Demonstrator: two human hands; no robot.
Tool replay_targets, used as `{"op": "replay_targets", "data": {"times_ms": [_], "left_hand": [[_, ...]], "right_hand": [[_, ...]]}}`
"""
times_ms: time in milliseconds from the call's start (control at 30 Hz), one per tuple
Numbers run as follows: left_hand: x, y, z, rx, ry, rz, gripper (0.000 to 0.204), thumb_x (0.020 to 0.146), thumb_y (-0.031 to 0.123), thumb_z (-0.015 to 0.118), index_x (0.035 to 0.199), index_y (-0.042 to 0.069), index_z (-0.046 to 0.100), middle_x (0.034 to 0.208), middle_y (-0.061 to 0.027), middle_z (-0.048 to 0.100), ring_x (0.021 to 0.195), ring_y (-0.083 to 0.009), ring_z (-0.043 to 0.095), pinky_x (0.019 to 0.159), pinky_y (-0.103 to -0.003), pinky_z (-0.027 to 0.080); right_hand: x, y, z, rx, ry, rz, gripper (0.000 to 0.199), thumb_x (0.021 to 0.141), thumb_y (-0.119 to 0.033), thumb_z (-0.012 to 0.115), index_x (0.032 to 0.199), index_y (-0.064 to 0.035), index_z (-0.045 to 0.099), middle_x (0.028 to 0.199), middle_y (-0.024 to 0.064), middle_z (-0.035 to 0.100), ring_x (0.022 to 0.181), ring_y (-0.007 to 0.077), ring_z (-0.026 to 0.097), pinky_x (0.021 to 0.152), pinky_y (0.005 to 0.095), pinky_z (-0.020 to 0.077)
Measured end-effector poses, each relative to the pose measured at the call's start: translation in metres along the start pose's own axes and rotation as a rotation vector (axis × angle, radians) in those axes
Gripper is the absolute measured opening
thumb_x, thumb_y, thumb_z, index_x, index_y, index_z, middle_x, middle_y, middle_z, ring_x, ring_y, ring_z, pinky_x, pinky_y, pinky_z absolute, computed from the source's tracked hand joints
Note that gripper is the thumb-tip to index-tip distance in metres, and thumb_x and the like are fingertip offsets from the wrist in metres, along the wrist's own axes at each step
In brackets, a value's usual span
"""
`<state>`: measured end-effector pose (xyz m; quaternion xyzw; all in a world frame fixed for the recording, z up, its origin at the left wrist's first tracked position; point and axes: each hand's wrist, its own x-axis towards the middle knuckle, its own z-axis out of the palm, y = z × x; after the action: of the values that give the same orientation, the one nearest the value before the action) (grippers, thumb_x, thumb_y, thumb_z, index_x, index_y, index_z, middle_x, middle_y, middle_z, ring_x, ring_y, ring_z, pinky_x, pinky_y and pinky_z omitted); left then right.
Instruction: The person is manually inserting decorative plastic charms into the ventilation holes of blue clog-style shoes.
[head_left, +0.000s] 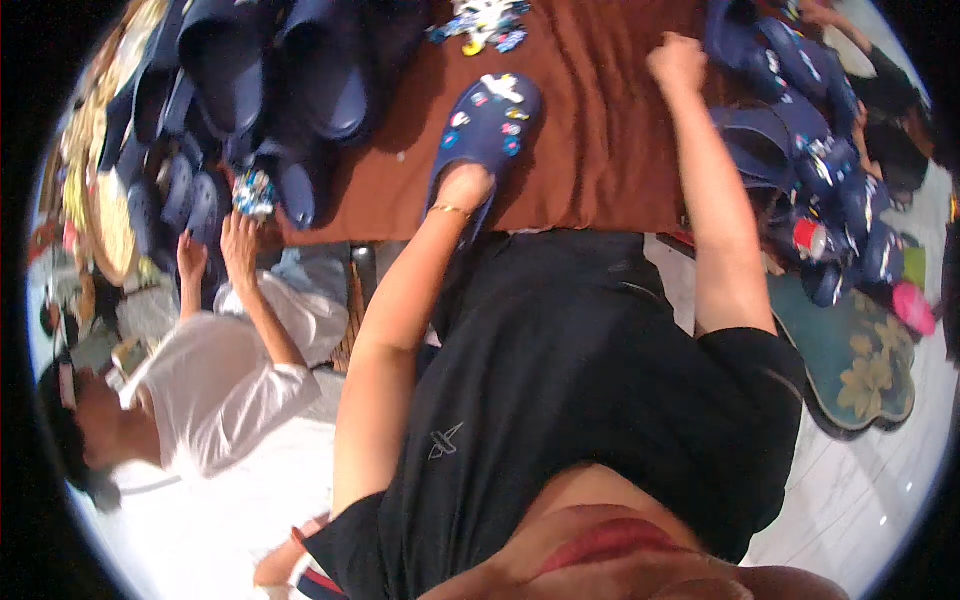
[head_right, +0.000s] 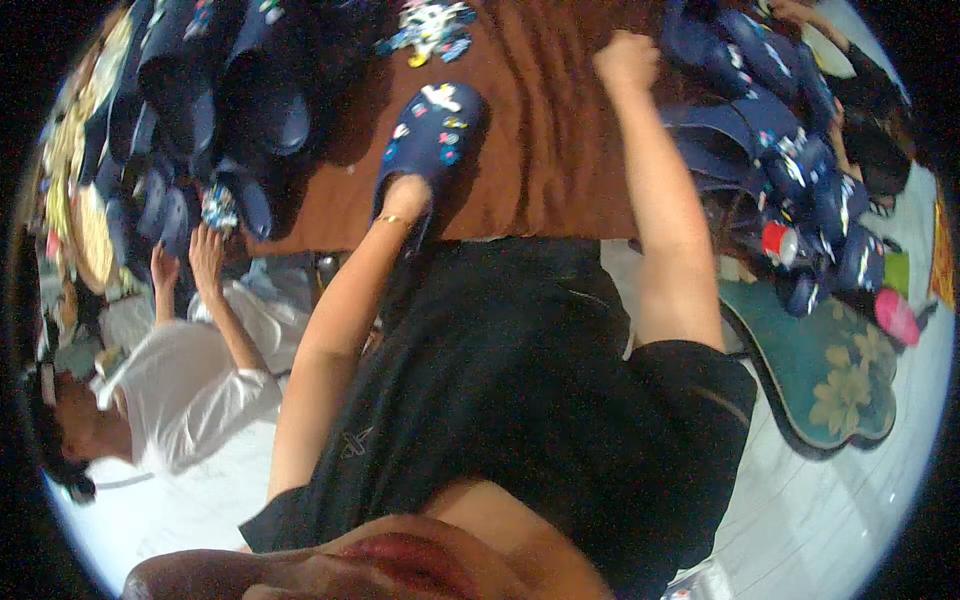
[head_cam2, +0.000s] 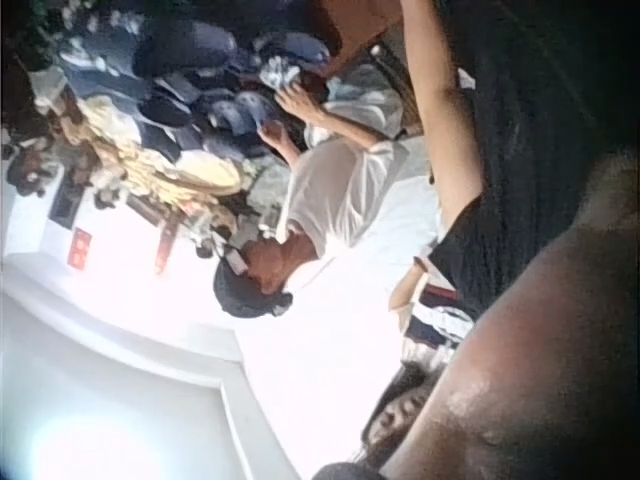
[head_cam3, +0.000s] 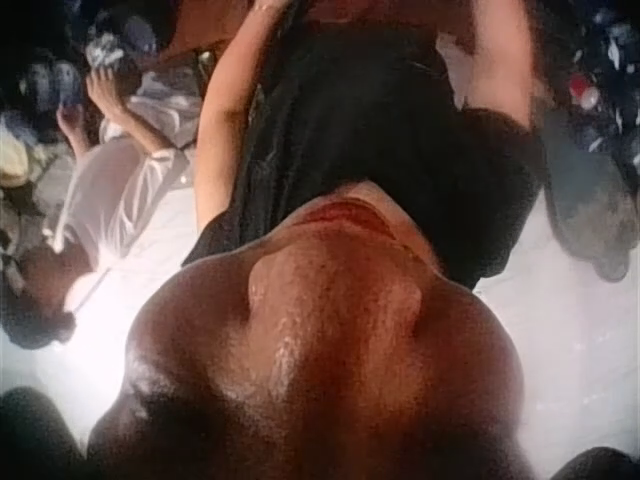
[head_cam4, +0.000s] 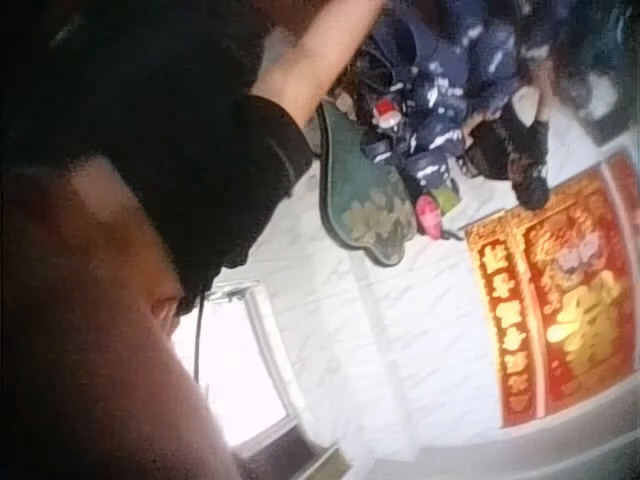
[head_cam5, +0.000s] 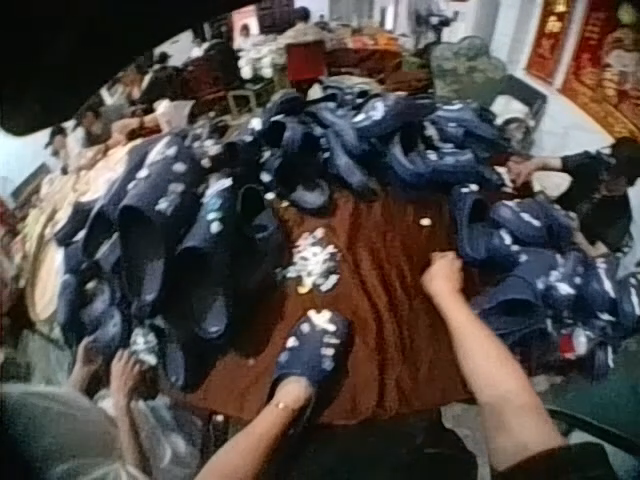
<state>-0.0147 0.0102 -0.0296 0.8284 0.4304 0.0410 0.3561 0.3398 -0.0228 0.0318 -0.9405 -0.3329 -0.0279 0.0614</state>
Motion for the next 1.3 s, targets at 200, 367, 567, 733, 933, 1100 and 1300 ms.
{"op": "replay_targets", "data": {"times_ms": [200, 367, 567, 733, 933, 1100, 1300], "left_hand": [[-0.011, 0.043, -0.035, 0.238, -0.378, -0.124, 0.031, 0.076, 0.024, 0.05, 0.088, 0.001, 0.067, 0.099, -0.0211, 0.061, 0.091, -0.0368, 0.06, 0.083, -0.045, 0.045], [-0.019, 0.042, -0.04, 0.133, -0.268, -0.095, 0.031, 0.077, 0.025, 0.049, 0.091, 0.003, 0.066, 0.097, -0.0204, 0.062, 0.088, -0.0369, 0.06, 0.079, -0.045, 0.046], [-0.022, 0.041, -0.045, 0.145, -0.308, -0.101, 0.031, 0.076, 0.025, 0.05, 0.09, 0.003, 0.066, 0.096, -0.0203, 0.062, 0.087, -0.0363, 0.06, 0.079, -0.045, 0.046], [-0.01, 0.017, -0.007, 0.197, -0.063, 0.075, 0.028, 0.075, 0.023, 0.052, 0.091, 0.005, 0.065, 0.096, -0.0196, 0.063, 0.086, -0.0359, 0.06, 0.08, -0.045, 0.046], [0.0, 0.0, 0.007, 0.271, -0.061, 0.179, 0.038, 0.082, 0.023, 0.05, 0.117, 0.009, 0.052, 0.123, -0.0171, 0.051, 0.115, -0.0316, 0.047, 0.095, -0.042, 0.038], [-0.005, 0.015, -0.003, 0.22, -0.059, 0.127, 0.04, 0.079, 0.021, 0.054, 0.117, 0.008, 0.051, 0.124, -0.0173, 0.049, 0.115, -0.033, 0.047, 0.096, -0.042, 0.037], [-0.006, 0.019, -0.005, 0.169, 0.305, 0.376, 0.039, 0.077, 0.02, 0.054, 0.114, 0.007, 0.054, 0.12, -0.0186, 0.052, 0.111, -0.0332, 0.049, 0.094, -0.043, 0.039]], "right_hand": [[0.03, 0.047, 0.017, -0.352, -0.082, -0.152, 0.026, 0.083, -0.021, 0.048, 0.1, -0.0126, 0.065, 0.107, 0.0117, 0.06, 0.104, 0.0333, 0.055, 0.083, 0.0466, 0.0461], [0.018, 0.014, 0.021, -0.143, -0.006, -0.218, 0.026, 0.083, -0.023, 0.049, 0.102, -0.0144, 0.065, 0.098, 0.0131, 0.064, 0.095, 0.0342, 0.059, 0.079, 0.0448, 0.0474], [-0.049, -0.092, -0.017, 0.705, -0.101, -0.848, 0.023, 0.08, -0.011, 0.05, 0.097, -0.0095, 0.066, 0.094, 0.0152, 0.064, 0.089, 0.0316, 0.06, 0.081, 0.0381, 0.0466], [-0.118, -0.145, -0.037, 0.57, -0.215, -1.296, 0.021, 0.073, -0.01, 0.054, 0.089, -0.0148, 0.068, 0.086, 0.0075, 0.058, 0.088, 0.0276, 0.053, 0.079, 0.038, 0.0461], [-0.139, -0.161, -0.051, 0.387, -0.245, -1.327, 0.018, 0.072, -0.012, 0.056, 0.084, -0.0129, 0.069, 0.083, 0.0088, 0.058, 0.088, 0.0269, 0.054, 0.077, 0.039, 0.0465], [-0.138, -0.158, -0.04, 0.412, -0.276, -1.321, 0.02, 0.074, -0.008, 0.055, 0.09, -0.0115, 0.068, 0.085, 0.0077, 0.058, 0.085, 0.0259, 0.053, 0.077, 0.0373, 0.0445], [-0.121, -0.155, -0.04, 0.47, -0.247, -1.263, 0.023, 0.075, -0.008, 0.055, 0.093, -0.0168, 0.068, 0.087, 0.0057, 0.057, 0.087, 0.0248, 0.053, 0.077, 0.0372, 0.0429]]}}
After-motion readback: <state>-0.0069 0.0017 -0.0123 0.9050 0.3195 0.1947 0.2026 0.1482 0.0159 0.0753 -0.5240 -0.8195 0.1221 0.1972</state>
